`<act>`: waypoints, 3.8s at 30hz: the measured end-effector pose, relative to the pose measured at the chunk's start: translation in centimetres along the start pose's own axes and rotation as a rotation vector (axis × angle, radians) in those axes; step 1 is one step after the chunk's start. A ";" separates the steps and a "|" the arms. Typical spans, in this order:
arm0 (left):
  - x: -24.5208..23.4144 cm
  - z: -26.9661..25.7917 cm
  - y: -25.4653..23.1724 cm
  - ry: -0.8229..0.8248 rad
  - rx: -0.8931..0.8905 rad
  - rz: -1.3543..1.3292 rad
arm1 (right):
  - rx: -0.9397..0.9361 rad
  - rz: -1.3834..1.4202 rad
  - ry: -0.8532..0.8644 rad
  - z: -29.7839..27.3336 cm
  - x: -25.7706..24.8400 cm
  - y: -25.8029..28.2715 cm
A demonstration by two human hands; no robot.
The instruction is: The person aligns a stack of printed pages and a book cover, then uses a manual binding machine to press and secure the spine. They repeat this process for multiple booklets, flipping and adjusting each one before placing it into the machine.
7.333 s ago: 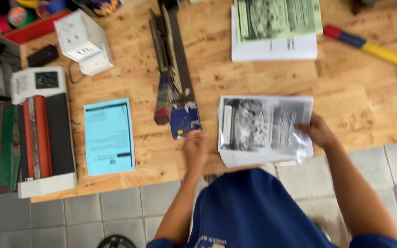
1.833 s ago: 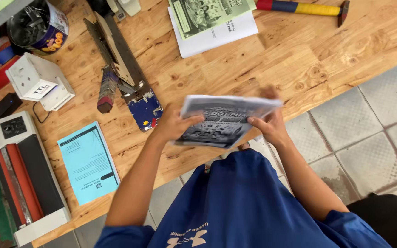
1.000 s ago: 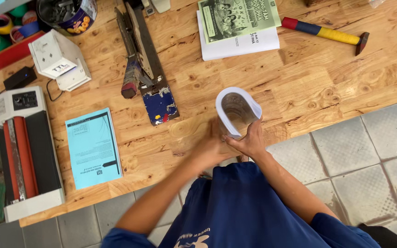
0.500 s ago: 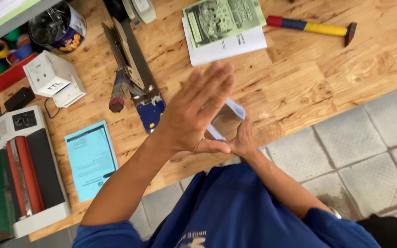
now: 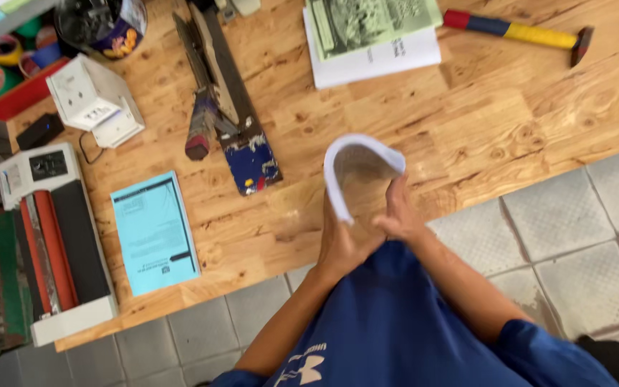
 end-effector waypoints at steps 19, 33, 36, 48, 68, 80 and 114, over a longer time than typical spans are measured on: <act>-13.1 17.8 -4.8 0.869 -0.033 0.456 | 0.206 0.185 0.458 16.4 -8.4 6.2; -16.6 2.7 19.3 0.238 -1.372 -0.578 | 1.300 0.440 0.338 3.7 2.0 -10.6; -12.6 -1.3 20.9 0.043 -0.890 -0.238 | 1.045 0.180 0.391 2.3 1.9 -11.6; -14.6 -3.5 10.3 -0.254 -0.526 -0.105 | 0.816 0.125 0.120 1.6 -1.0 1.8; -19.6 1.1 7.3 -0.321 -0.358 -0.284 | 0.537 0.238 0.053 2.5 5.1 3.7; -19.3 -2.8 8.5 -0.396 -0.407 -0.021 | 0.620 0.051 0.113 1.0 6.1 3.0; -33.2 7.7 3.0 0.388 -0.410 -0.981 | 0.803 0.417 0.444 11.9 8.7 13.4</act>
Point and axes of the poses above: each hand's wrist, its own z-axis towards the middle knuckle, its own x-axis out of the palm, y = z × x, the point moved 1 cm from there along z, towards the middle knuckle, and after that the axes turned 14 degrees about -y, right-handed, at the moved point
